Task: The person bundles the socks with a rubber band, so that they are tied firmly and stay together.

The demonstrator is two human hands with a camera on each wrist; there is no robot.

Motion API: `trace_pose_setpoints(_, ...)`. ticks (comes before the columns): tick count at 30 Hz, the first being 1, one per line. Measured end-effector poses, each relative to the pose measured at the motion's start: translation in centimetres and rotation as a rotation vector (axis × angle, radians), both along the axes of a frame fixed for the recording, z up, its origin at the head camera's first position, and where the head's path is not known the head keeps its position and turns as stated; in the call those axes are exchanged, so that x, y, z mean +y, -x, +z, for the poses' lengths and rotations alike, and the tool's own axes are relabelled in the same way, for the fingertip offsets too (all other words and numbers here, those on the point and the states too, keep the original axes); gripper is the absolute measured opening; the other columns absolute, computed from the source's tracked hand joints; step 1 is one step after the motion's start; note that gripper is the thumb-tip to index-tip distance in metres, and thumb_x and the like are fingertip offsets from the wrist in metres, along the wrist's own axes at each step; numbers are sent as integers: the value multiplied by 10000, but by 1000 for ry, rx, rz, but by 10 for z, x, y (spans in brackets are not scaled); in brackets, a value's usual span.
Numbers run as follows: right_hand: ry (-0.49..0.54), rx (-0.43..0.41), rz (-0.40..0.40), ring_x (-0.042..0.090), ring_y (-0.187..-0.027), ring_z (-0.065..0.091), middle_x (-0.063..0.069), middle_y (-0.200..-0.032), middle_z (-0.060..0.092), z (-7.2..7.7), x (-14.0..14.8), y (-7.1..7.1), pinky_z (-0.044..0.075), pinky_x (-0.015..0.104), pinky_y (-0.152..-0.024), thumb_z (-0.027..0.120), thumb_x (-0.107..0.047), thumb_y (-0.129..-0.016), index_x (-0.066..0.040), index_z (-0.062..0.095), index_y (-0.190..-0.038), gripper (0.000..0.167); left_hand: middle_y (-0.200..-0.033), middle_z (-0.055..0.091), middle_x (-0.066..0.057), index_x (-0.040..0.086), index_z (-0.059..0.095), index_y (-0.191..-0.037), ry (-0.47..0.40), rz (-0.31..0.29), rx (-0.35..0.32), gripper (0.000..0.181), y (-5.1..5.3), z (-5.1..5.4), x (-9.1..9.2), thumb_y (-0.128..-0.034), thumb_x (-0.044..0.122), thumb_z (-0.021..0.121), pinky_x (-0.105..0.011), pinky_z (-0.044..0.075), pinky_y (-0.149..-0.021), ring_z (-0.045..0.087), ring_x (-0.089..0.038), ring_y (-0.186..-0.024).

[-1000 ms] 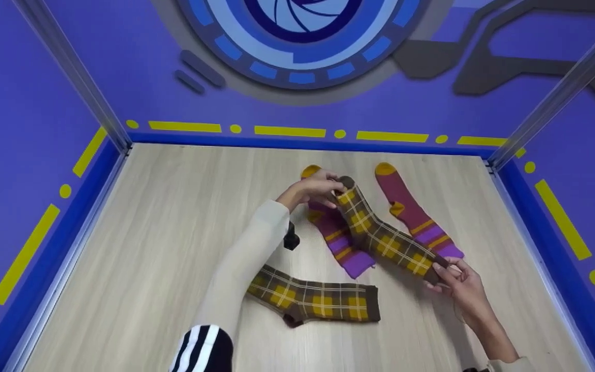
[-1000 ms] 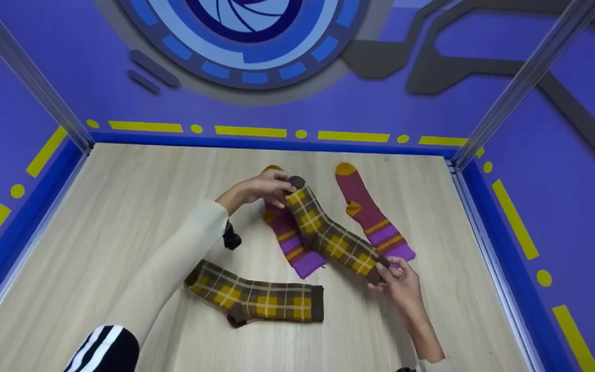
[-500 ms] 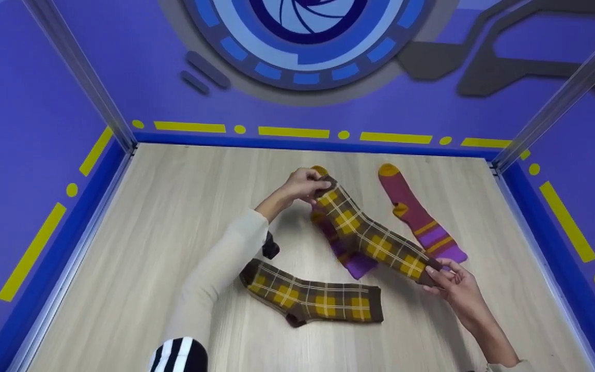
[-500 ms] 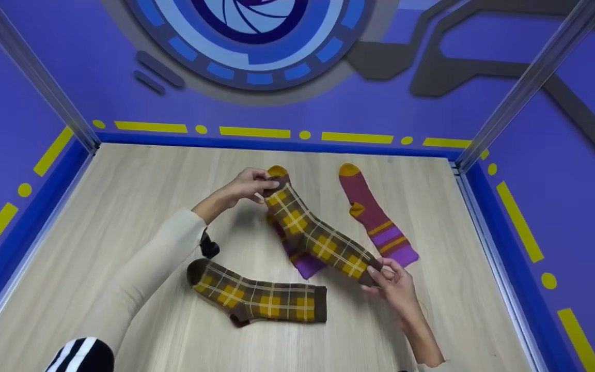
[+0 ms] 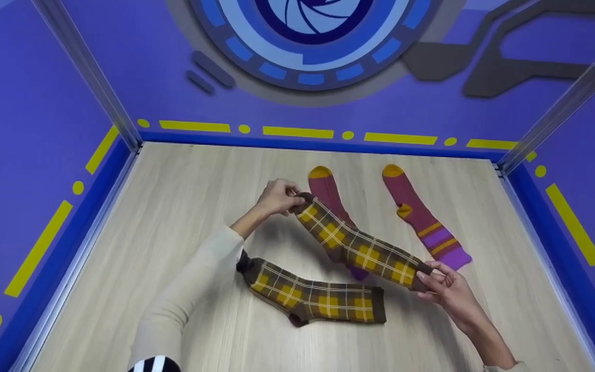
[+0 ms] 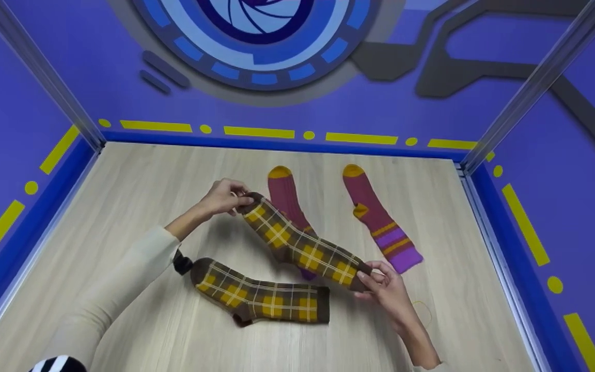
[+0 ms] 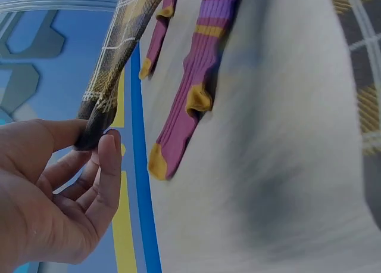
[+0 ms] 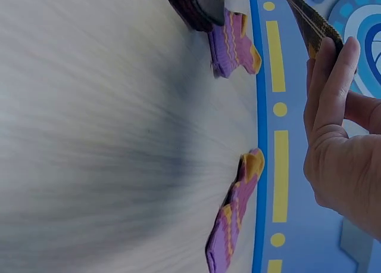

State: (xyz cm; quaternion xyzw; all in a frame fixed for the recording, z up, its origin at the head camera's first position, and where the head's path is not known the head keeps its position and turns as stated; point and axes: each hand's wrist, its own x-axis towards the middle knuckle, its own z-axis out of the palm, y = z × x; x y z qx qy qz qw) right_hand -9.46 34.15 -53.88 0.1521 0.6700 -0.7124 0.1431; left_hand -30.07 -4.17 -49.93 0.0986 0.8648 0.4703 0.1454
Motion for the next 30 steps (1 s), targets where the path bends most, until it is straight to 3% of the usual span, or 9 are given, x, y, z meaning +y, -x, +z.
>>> trace_pose_setpoints(7,29,-10,79,105,-933,723,-59,-1035,749,-5,-3,0,610,245,-774,636,-129,-1014,-179,563,-1123,141,-760,705,-60,16,768,-996,-66,-24,-84,106,-18,1,-25,-932,87,723,-282,583,-535,640,-121,-548)
trace_pose_setpoints(12,49,-40,122,81,-904,704,-65,-1008,735,-9,-6,1,610,242,-754,649,-145,-1009,-199,578,-1120,142,-847,767,-152,17,763,-1017,-79,-46,-107,121,-34,1,-43,-964,99,691,-300,596,-556,733,-263,-651)
trace_pose_setpoints(15,67,-50,174,84,-898,704,-57,-1018,736,-9,-8,1,607,232,-740,645,-143,-1011,-192,578,-1131,146,-851,759,-141,15,752,-1047,-73,-66,-125,137,-44,3,-53,-976,107,679,-281,593,-556,742,-303,-695)
trace_pose_setpoints(22,157,-86,336,116,-908,718,-1,-1078,746,-14,-13,-3,601,213,-712,609,-135,-1029,-179,603,-1173,150,-769,729,-59,-9,751,-1042,-38,-120,-235,144,-63,2,-77,-975,77,658,-237,565,-520,657,-121,-573)
trace_pose_setpoints(27,208,-124,464,122,-896,733,17,-1089,747,-26,-19,-7,594,199,-696,586,-119,-1038,-161,613,-1221,190,-686,698,-36,-16,761,-1012,22,-167,-313,138,-73,-3,-93,-953,61,663,-182,507,-473,602,-70,-515)
trace_pose_setpoints(30,195,-131,499,133,-890,741,23,-1090,741,-34,-24,-9,594,204,-680,590,-122,-1035,-133,597,-1240,205,-636,659,-16,-17,763,-960,77,-191,-356,113,-80,-8,-100,-944,53,676,-174,487,-462,573,-64,-487)
